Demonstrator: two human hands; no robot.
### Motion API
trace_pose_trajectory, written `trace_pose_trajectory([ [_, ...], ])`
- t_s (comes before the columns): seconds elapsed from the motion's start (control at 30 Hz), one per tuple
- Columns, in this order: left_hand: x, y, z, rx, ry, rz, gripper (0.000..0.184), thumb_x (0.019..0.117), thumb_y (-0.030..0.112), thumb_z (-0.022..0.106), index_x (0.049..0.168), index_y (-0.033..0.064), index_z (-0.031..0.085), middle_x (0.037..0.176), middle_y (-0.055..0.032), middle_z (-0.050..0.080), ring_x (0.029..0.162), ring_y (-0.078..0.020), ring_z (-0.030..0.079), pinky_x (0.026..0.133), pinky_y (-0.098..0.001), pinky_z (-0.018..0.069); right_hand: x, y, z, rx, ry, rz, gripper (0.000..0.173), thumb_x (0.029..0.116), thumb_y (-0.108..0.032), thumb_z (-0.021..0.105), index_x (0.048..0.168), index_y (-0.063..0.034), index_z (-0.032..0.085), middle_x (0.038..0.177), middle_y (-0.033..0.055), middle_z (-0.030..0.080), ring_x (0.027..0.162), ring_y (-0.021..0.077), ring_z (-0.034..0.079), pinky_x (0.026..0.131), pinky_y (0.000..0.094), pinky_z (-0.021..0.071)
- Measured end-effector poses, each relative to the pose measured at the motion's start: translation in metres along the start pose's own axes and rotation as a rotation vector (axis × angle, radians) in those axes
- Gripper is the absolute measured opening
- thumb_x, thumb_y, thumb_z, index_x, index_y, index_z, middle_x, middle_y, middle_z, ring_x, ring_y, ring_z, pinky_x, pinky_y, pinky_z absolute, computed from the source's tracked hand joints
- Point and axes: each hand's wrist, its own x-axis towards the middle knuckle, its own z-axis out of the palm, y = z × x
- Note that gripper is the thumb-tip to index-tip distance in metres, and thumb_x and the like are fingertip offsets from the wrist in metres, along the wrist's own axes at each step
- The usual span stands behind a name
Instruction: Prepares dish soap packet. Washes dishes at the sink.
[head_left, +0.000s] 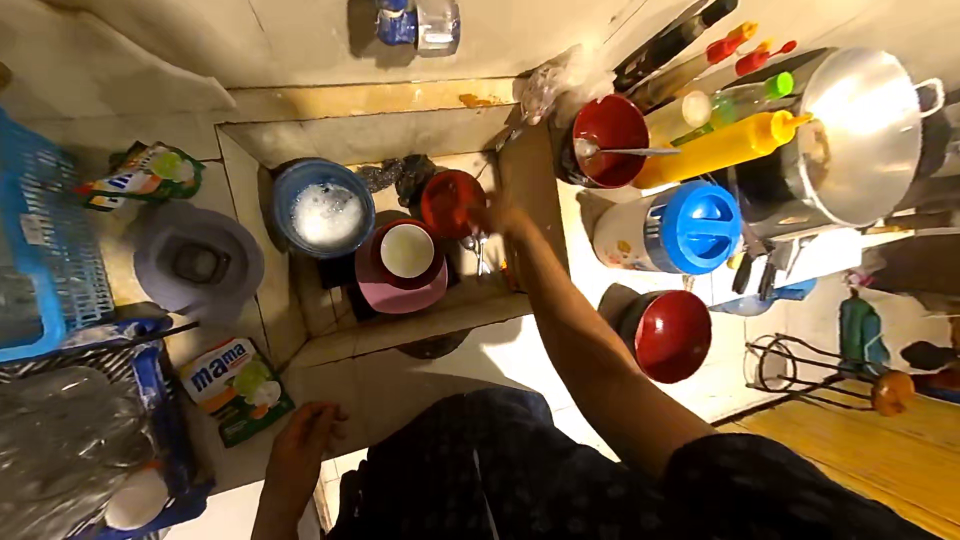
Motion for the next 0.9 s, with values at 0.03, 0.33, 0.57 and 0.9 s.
trace_pose_trajectory([
  [0.03, -0.003, -0.003, 0.0, -0.001, -0.004, -0.008, 0.028, 0.1059, 0.021, 0.047, 0.116, 0.0009, 0.065, 0.1, -0.0052, 0.074, 0.079, -0.0122, 0.071, 0.069, -0.0296, 0.06, -0.004, 0.032, 0.018, -0.179, -0.059, 0.133, 0.046, 0.1014, -0.029, 0.064, 0.129, 0.0081, 0.061, 0.117, 0.0294, 0.067, 0.107, 0.0417, 0.067, 0.095, 0.0602, 0.0524],
  [0.33, -0.045, 0.001, 0.001, -0.025, 0.03, -0.094, 0.028, 0.1059, 0.017, 0.049, 0.121, -0.0019, 0.063, 0.104, -0.009, 0.072, 0.083, -0.0163, 0.07, 0.073, -0.0341, 0.0599, 0.008, 0.162, 0.071, -0.56, -0.153, 0.085, 0.043, 0.1022, -0.028, 0.061, 0.134, -0.0001, 0.061, 0.135, 0.0274, 0.061, 0.126, 0.0459, 0.058, 0.104, 0.066, 0.0451],
  [0.57, -0.065, -0.021, 0.01, -0.102, 0.085, -0.141, 0.025, 0.1062, 0.017, 0.049, 0.119, 0.0016, 0.064, 0.101, -0.004, 0.073, 0.076, -0.0105, 0.069, 0.066, -0.0268, 0.0573, -0.026, 0.138, 0.055, -0.656, -0.237, 0.04, 0.045, 0.1031, -0.026, 0.059, 0.138, 0.0019, 0.058, 0.142, 0.0291, 0.055, 0.135, 0.0467, 0.05, 0.112, 0.0652, 0.0358],
  [0.9, -0.038, -0.016, -0.02, 0.048, -0.005, 0.008, 0.03, 0.1059, 0.026, 0.053, 0.121, 0.0022, 0.064, 0.109, -0.0099, 0.07, 0.091, -0.0165, 0.07, 0.083, -0.036, 0.0586, -0.062, 0.044, 0.028, -0.14, 0.094, 0.164, 0.044, 0.1052, -0.032, 0.057, 0.128, 0.0059, 0.063, 0.122, 0.0287, 0.065, 0.11, 0.0397, 0.065, 0.097, 0.0587, 0.0503],
])
